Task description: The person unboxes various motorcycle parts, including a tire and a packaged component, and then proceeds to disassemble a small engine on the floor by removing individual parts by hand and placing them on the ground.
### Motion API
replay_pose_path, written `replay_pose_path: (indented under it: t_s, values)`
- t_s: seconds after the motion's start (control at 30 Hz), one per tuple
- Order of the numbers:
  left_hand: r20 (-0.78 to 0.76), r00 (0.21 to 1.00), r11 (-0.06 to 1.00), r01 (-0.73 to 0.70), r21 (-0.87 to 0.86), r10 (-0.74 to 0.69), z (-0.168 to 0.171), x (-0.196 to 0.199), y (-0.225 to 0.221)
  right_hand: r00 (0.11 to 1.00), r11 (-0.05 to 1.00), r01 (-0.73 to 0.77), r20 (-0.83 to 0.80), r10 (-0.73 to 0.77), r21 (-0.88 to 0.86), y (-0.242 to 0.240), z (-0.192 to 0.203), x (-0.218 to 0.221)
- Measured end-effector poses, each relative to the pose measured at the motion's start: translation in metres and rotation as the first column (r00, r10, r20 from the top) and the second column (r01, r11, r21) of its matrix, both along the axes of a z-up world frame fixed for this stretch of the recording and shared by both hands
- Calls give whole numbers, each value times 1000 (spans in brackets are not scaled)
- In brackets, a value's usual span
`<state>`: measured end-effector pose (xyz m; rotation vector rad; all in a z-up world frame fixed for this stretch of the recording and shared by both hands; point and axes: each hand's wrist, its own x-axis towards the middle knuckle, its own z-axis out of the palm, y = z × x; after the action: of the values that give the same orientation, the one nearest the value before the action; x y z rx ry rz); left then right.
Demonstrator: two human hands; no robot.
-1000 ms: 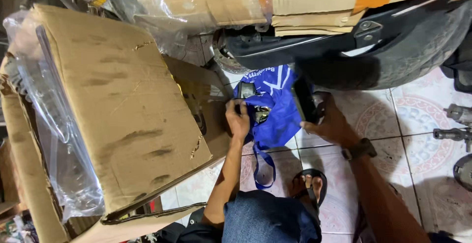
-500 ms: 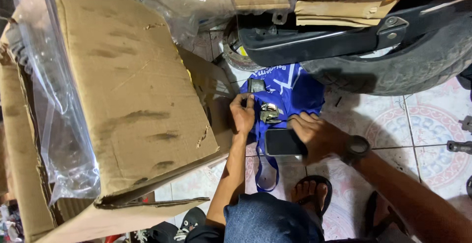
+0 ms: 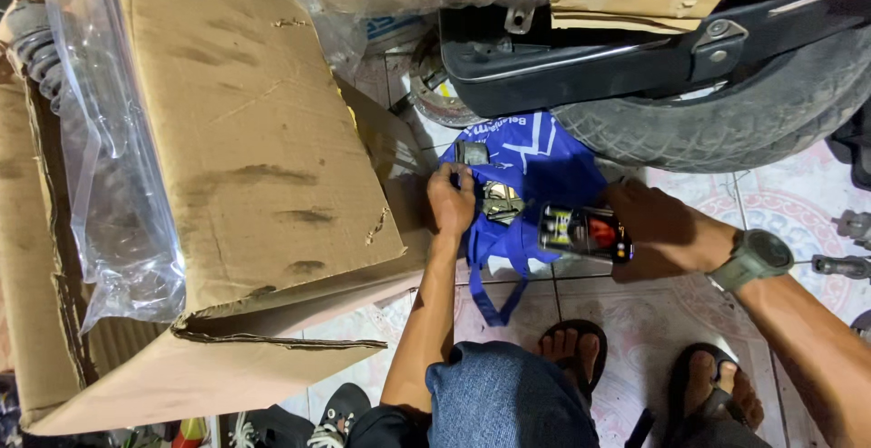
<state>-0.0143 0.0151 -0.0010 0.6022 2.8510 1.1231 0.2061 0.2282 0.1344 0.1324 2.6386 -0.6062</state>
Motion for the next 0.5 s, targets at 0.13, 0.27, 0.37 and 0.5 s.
replay_pose_path:
  t_s: [0.13, 0.27, 0.37, 0.5]
  values:
    - [-85, 985, 988, 142, -65, -148, 12, 8, 2, 984, 928, 180, 65, -168, -327, 22, 11, 1]
    - [337, 941, 881, 180, -437, -25, 91, 33, 29, 981, 863, 145, -45, -190, -483, 34, -5, 12]
    - [149, 988, 915, 95, -392, -39, 86, 34, 36, 978, 862, 203, 47, -205, -464, 34, 16, 9]
    - [168, 986, 919, 50, -391, 18, 84, 17, 38, 947, 848, 308, 226, -229, -430, 33, 45, 6]
